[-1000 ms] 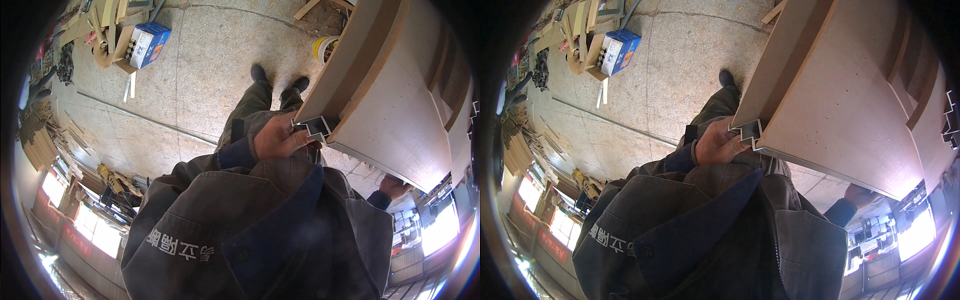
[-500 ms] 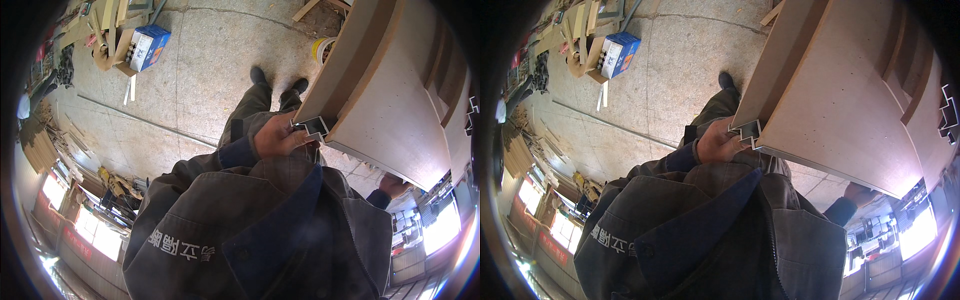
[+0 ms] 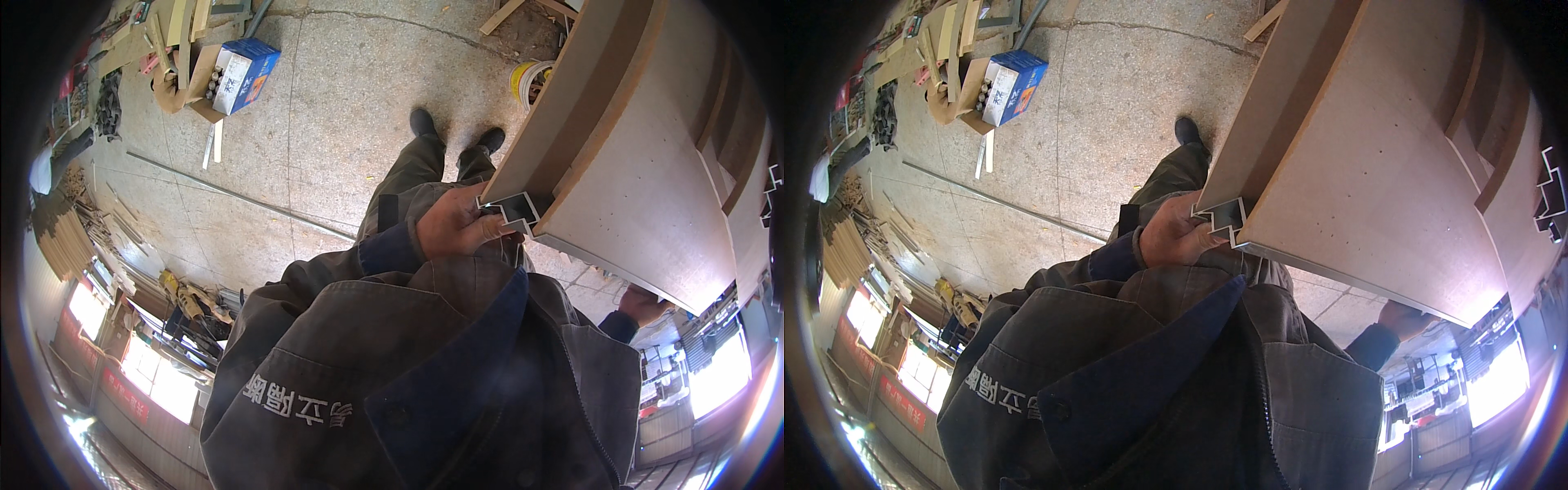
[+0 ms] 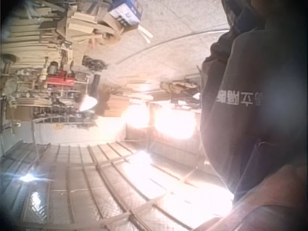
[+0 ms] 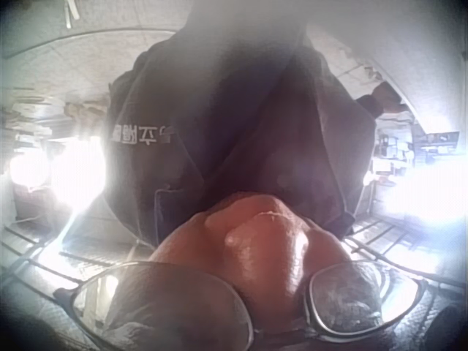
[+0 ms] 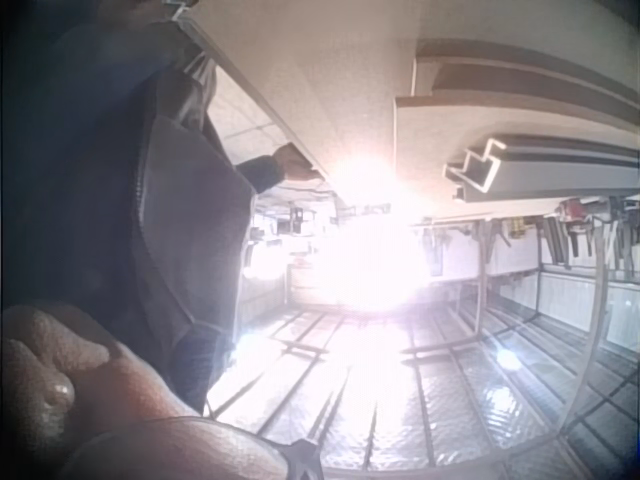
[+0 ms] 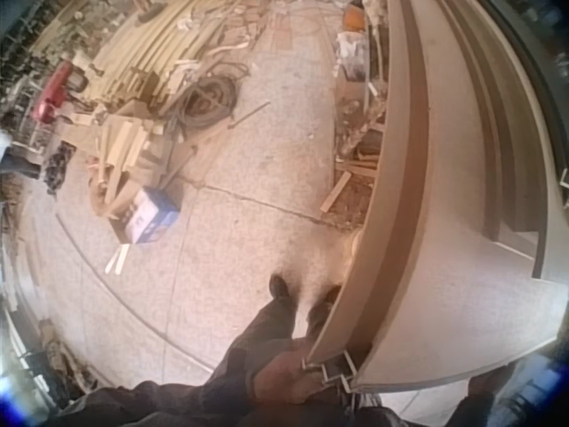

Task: The person uses a miter saw to cut a metal profile, then walks to a workbench and fits the cut profile into a large panel. They continue to fit additional metal profiles along the panel edges, aligning and seating them into grooves.

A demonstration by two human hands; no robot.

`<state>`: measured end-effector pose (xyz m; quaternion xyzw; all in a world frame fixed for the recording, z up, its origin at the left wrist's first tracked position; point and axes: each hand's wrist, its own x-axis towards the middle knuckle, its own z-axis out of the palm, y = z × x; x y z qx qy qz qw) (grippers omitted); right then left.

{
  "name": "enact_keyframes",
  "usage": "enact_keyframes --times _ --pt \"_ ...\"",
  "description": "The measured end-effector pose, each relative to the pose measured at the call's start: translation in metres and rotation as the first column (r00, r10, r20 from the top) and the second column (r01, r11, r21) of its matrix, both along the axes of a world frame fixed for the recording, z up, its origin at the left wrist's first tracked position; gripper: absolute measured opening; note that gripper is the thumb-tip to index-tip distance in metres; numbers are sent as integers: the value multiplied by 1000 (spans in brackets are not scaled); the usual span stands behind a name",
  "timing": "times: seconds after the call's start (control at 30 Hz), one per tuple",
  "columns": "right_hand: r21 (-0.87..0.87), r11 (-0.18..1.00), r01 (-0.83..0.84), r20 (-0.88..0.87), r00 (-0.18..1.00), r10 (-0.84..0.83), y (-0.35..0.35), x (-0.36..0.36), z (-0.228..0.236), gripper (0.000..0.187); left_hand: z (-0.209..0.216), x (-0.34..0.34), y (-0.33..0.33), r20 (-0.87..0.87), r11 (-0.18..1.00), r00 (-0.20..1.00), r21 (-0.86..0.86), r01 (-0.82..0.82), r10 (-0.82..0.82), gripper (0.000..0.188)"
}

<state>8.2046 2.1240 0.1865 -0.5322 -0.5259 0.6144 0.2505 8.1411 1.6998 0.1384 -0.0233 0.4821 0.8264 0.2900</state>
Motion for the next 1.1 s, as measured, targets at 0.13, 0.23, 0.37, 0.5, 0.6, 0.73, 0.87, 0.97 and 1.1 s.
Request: enact_keyframes --times 0.13,0.23,0.37,0.5,0.6,0.73,0.87,0.97,1.1 --pt "1 1000 6 -7 1000 -6 8 7 -2 66 -1 -2 -2 -40 1000 999 -9 26 -26 31" --pt "13 1000 8 -12 1000 -8 4 4 -1 65 -2 -2 -2 -74 999 997 -40 33 -36 32" --pt "-51 997 -49 -119 992 42 26 19 -8 56 -5 0 -2 -78 997 995 -65 51 -56 33" --pt "-49 997 -59 -114 992 53 26 17 -7 58 -3 -1 -3 -68 996 995 -62 62 -66 32" --pt "-35 997 -65 -128 990 60 29 20 -9 59 -2 -2 -3 -62 996 996 -59 63 -67 29" --pt "9 1000 -2 -68 998 2 3 2 -3 62 1 -5 -4 -43 996 996 -54 69 -72 22" --pt "1 1000 -27 -80 996 27 14 5 -5 63 2 -5 -3 -88 991 993 -116 68 -79 18" --pt "12 998 -64 -96 993 65 37 25 -13 66 -1 -3 -2 -38 996 997 -60 66 -68 25" --pt "-17 996 -92 -98 991 90 37 22 -14 65 -4 -2 -5 -55 993 995 -80 85 -89 41"
